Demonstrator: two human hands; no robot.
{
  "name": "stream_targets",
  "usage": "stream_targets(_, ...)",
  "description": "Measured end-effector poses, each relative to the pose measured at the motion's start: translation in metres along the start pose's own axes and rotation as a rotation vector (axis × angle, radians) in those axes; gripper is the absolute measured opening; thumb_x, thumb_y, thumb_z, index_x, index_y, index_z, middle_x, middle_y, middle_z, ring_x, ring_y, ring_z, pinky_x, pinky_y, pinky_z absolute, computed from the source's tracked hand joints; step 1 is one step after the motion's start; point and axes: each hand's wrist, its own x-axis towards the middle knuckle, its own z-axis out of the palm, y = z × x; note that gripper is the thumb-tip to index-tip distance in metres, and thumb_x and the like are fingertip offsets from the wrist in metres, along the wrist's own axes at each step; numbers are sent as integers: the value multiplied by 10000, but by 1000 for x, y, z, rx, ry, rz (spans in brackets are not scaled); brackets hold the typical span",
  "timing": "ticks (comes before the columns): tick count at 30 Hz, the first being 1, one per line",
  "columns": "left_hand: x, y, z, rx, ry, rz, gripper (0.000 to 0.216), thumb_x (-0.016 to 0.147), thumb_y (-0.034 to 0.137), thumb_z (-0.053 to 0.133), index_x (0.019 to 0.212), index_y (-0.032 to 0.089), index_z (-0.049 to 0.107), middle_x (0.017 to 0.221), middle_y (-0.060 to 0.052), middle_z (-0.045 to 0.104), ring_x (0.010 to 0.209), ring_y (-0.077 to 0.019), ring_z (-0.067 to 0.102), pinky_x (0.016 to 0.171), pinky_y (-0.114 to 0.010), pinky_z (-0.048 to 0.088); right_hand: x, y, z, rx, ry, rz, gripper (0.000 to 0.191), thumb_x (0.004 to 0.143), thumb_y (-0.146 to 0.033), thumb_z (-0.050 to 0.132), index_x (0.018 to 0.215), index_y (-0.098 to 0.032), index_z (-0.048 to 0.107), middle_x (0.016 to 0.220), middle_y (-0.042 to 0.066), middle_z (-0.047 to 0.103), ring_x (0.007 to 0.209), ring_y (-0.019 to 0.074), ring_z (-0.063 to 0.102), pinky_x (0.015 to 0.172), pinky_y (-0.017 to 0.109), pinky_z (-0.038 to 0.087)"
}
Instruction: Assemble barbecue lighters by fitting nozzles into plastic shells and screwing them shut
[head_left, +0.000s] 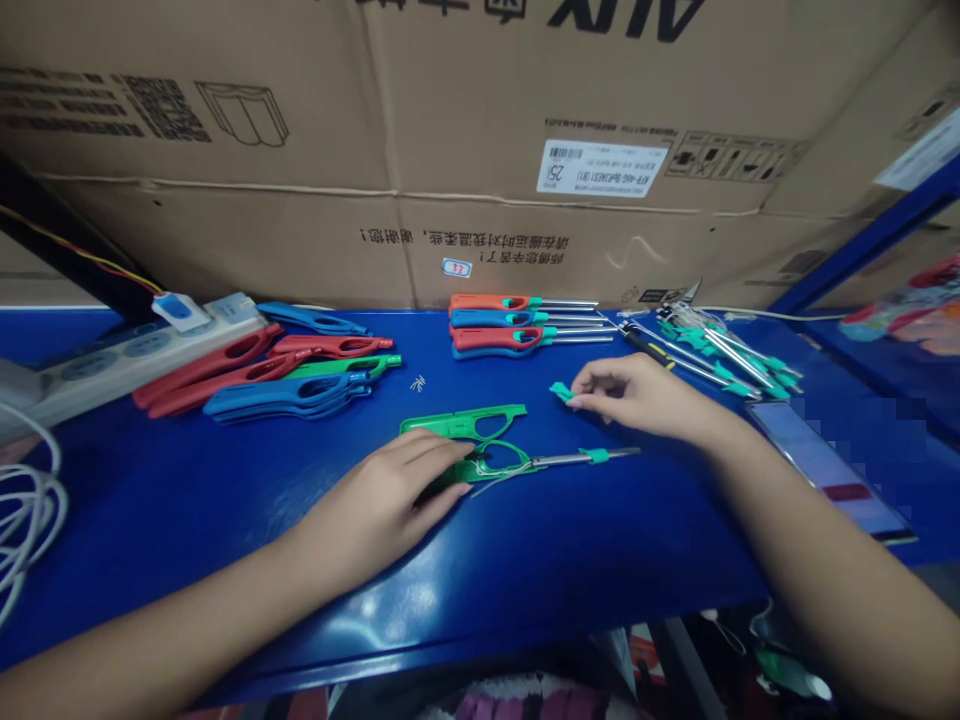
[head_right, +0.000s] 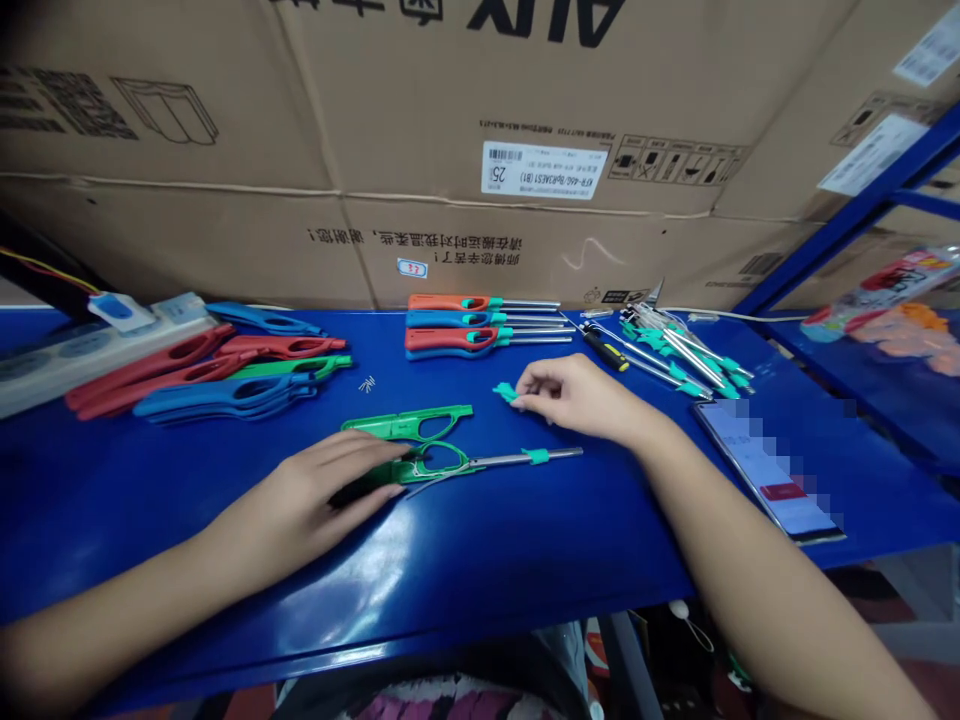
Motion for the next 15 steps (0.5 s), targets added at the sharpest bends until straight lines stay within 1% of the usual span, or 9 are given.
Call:
stream_targets(2,0,0,2,-27,21,-27,286,987,246,609,1253,155,663,1130,-103,727,1062,-220,685,931,-391,598,-2,-14,17,51,4,-96,227,896,-400,688,884,-174,710,616,-25,613,529,99,510,526,231,409)
stream_targets(5,0,2,4,-45,27,-40,258,974,231,627,1215,155,681,1120,-99,712,1058,-221,679,930,-385,594,-7,-34,39,58,6,-292,142,937,-305,663,924,-178,724,753,7,682,605,100,556,587,233,439)
stream_targets(7,1,3,5,-59,21,-51,247,970,226,634,1200,151,684,1116,-97,699,1052,-221,673,929,-382,590,-10,-41,48,34,7,-358,119,957,-267,640,931,-184,720,858,30,699,700,114,601,653,244,461)
stream_targets(10,1,6,4,-83,4,-75,255,972,215,629,1214,147,675,1097,-93,678,1037,-217,666,921,-375,586,-10,-44,57,-32,-4,-363,115,966,-246,624,943,-191,722,933,44,683,806,142,627,719,271,470)
stream_targets(15,1,10,3,-105,-33,-123,274,970,208,629,1237,158,666,1073,-86,656,999,-209,664,904,-370,585,-7,-40,64,-35,-26,-372,136,977,-222,592,976,-190,724,935,52,661,824,154,623,736,288,478)
